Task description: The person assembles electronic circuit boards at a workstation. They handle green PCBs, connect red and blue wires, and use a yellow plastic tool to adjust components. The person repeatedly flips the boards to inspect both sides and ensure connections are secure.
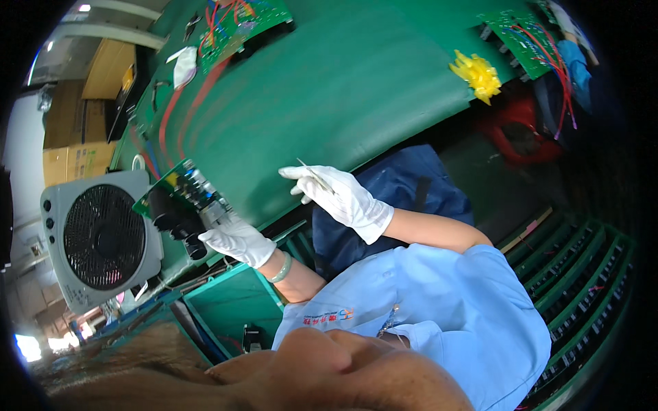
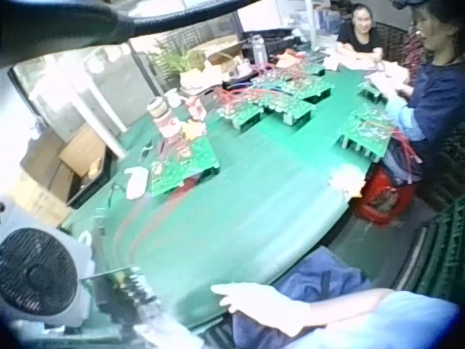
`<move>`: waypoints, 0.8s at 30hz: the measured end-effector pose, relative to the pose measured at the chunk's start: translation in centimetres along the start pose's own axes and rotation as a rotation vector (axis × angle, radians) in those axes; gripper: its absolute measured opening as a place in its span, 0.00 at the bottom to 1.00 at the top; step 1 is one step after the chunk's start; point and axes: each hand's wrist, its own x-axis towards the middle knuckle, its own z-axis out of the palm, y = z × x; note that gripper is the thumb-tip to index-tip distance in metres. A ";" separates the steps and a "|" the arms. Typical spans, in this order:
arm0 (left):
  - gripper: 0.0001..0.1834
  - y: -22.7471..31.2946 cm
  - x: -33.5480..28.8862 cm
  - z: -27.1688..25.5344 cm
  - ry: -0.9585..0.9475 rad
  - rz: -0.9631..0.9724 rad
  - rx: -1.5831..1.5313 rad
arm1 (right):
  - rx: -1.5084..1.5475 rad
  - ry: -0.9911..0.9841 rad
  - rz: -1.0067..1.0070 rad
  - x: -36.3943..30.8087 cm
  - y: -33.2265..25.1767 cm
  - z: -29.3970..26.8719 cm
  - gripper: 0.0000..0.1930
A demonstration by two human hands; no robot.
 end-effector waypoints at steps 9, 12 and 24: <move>0.44 5.2 2.9 -6.0 0.303 0.242 -0.287 | -0.095 -0.306 0.022 4.8 5.4 10.7 0.23; 0.44 5.8 2.2 -6.3 0.356 0.273 -0.398 | -0.051 -0.192 -0.252 7.5 8.2 13.0 0.24; 0.49 1.7 1.4 -2.3 0.288 0.040 -0.413 | -0.612 0.851 -0.303 -1.1 2.7 -13.2 0.19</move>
